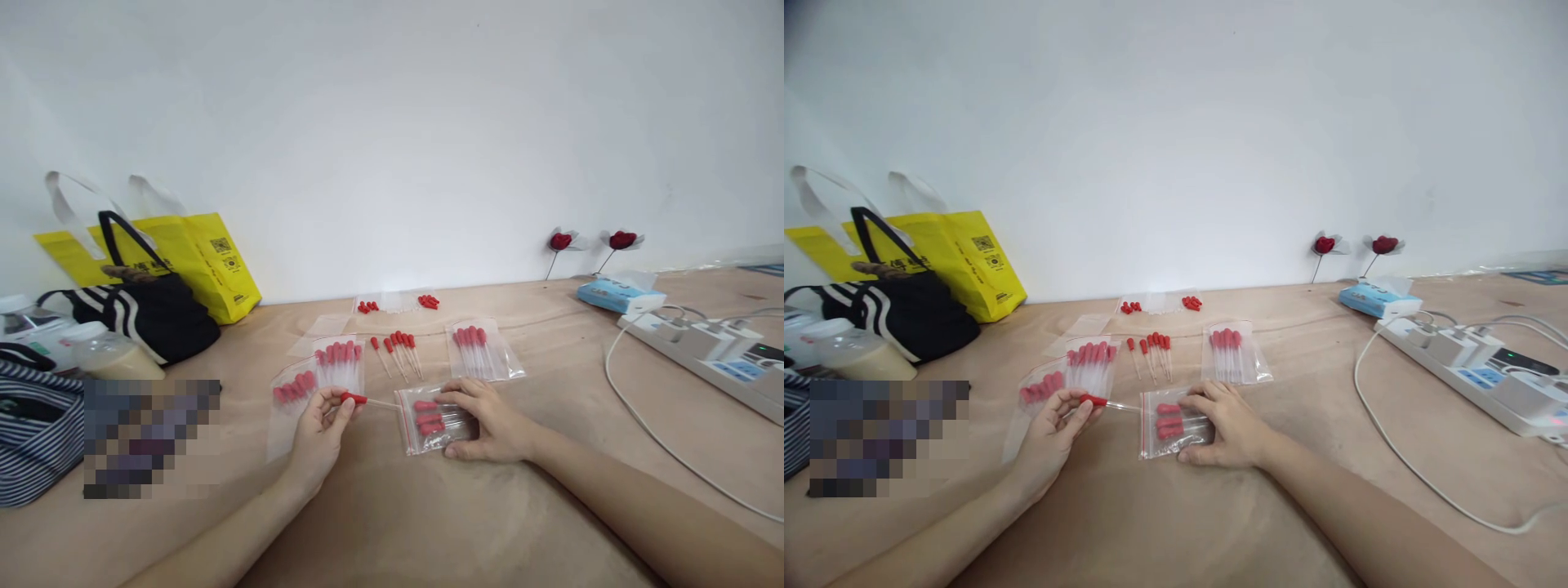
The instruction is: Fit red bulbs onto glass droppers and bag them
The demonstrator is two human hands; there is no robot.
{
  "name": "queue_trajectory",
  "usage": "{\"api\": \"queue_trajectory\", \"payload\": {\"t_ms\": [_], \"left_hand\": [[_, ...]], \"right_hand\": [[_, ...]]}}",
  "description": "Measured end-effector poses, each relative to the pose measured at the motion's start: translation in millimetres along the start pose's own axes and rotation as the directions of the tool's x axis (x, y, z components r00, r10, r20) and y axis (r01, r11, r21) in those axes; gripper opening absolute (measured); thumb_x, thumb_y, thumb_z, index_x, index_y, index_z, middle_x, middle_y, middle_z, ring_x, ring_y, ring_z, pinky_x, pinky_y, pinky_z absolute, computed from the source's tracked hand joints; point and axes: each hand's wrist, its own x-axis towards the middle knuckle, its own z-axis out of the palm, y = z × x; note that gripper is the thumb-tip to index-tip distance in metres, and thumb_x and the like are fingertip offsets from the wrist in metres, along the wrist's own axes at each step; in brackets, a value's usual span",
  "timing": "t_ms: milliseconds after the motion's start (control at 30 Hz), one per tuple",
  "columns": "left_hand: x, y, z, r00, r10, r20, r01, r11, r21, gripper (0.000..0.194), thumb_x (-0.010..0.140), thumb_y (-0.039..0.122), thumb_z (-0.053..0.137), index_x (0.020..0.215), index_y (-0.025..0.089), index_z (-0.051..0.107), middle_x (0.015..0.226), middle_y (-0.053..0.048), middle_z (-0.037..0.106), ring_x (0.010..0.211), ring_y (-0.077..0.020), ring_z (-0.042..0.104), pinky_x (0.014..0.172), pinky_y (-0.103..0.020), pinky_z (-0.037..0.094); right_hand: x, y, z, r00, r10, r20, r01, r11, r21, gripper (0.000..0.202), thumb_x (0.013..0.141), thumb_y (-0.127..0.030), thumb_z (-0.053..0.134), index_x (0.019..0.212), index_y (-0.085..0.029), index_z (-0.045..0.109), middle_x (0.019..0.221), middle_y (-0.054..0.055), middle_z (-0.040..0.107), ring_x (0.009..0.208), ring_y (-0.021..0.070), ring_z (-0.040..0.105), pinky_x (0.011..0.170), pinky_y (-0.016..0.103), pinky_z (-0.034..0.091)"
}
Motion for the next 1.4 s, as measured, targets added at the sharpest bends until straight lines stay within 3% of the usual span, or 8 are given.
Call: {"api": "queue_trajectory", "payload": {"t_ms": [267, 400, 567, 733, 933, 1067, 1200, 1400], "left_hand": [[-8, 0, 16.1, 0.965, 0.034, 0.261, -0.088, 0.975, 0.202, 0.026, 0.065, 0.037, 0.063, 0.077, 0.017, 0.051, 0.079, -0.002, 0.065, 0.080, -0.0178, 0.062, 0.076, -0.032, 0.049], [-3, -4, 30.0, 0.908, 0.067, 0.413, -0.191, 0.945, 0.267, 0.020, 0.064, 0.032, 0.065, 0.074, 0.016, 0.056, 0.076, -0.003, 0.065, 0.074, -0.0174, 0.062, 0.069, -0.029, 0.049], [3, -3, 37.1, 0.831, 0.094, 0.548, -0.354, 0.849, 0.393, 0.013, 0.073, 0.028, 0.056, 0.080, 0.019, 0.063, 0.083, -0.001, 0.067, 0.079, -0.0175, 0.061, 0.076, -0.029, 0.046], [2, 1, 39.0, 0.813, 0.160, 0.559, -0.456, 0.773, 0.441, 0.013, 0.078, 0.023, 0.049, 0.088, 0.020, 0.056, 0.086, -0.001, 0.065, 0.083, -0.0161, 0.059, 0.075, -0.028, 0.044], [-1, 0, 45.6, 0.839, 0.201, 0.505, -0.506, 0.630, 0.590, 0.005, 0.074, 0.024, 0.050, 0.077, 0.020, 0.051, 0.071, 0.003, 0.060, 0.064, -0.0146, 0.057, 0.061, -0.026, 0.042], [0, -1, 44.9, 0.800, 0.201, 0.566, -0.524, 0.694, 0.495, 0.004, 0.074, 0.023, 0.050, 0.074, 0.019, 0.049, 0.073, 0.002, 0.060, 0.067, -0.0133, 0.057, 0.063, -0.024, 0.042], [-1, 1, 44.5, 0.811, 0.160, 0.563, -0.475, 0.743, 0.472, 0.006, 0.078, 0.024, 0.046, 0.082, 0.020, 0.047, 0.072, 0.003, 0.064, 0.066, -0.0133, 0.059, 0.065, -0.025, 0.043], [-2, 4, 43.8, 0.751, 0.168, 0.638, -0.572, 0.648, 0.502, 0.016, 0.070, 0.025, 0.058, 0.084, 0.020, 0.052, 0.087, 0.000, 0.063, 0.082, -0.0181, 0.058, 0.076, -0.030, 0.041]], "right_hand": [[0, 1, -1, 1.000, -0.004, 0.015, 0.004, 1.000, 0.004, 0.067, 0.063, -0.056, 0.060, 0.118, -0.020, 0.047, 0.112, 0.011, 0.049, 0.102, 0.0252, 0.046, 0.086, 0.041, 0.035], [0, 3, 0, 1.000, -0.004, 0.004, 0.004, 1.000, -0.002, 0.068, 0.062, -0.056, 0.060, 0.118, -0.020, 0.047, 0.112, 0.011, 0.049, 0.102, 0.0255, 0.046, 0.086, 0.041, 0.035], [0, 3, 1, 1.000, -0.010, -0.001, 0.010, 1.000, 0.008, 0.068, 0.062, -0.055, 0.061, 0.117, -0.018, 0.047, 0.112, 0.011, 0.049, 0.102, 0.0251, 0.046, 0.086, 0.040, 0.036], [0, 1, 0, 1.000, 0.009, -0.009, -0.009, 1.000, 0.016, 0.070, 0.060, -0.054, 0.063, 0.117, -0.017, 0.047, 0.113, 0.012, 0.047, 0.104, 0.0249, 0.045, 0.088, 0.040, 0.034], [-1, 0, -1, 1.000, 0.017, -0.022, -0.018, 1.000, -0.015, 0.068, 0.061, -0.054, 0.063, 0.116, -0.018, 0.048, 0.113, 0.011, 0.048, 0.104, 0.0253, 0.045, 0.090, 0.042, 0.031], [-1, 1, 0, 1.000, 0.012, -0.024, -0.012, 1.000, -0.017, 0.067, 0.061, -0.054, 0.062, 0.116, -0.019, 0.047, 0.113, 0.011, 0.049, 0.103, 0.0252, 0.045, 0.089, 0.042, 0.031], [0, 0, 0, 1.000, 0.007, -0.025, -0.008, 1.000, -0.018, 0.067, 0.061, -0.054, 0.063, 0.116, -0.019, 0.048, 0.112, 0.011, 0.049, 0.103, 0.0251, 0.045, 0.088, 0.041, 0.031], [-2, 2, -7, 0.998, 0.015, -0.055, -0.017, 0.999, -0.027, 0.074, 0.057, -0.056, 0.064, 0.118, -0.018, 0.046, 0.113, 0.011, 0.049, 0.104, 0.0258, 0.044, 0.090, 0.042, 0.030]]}}
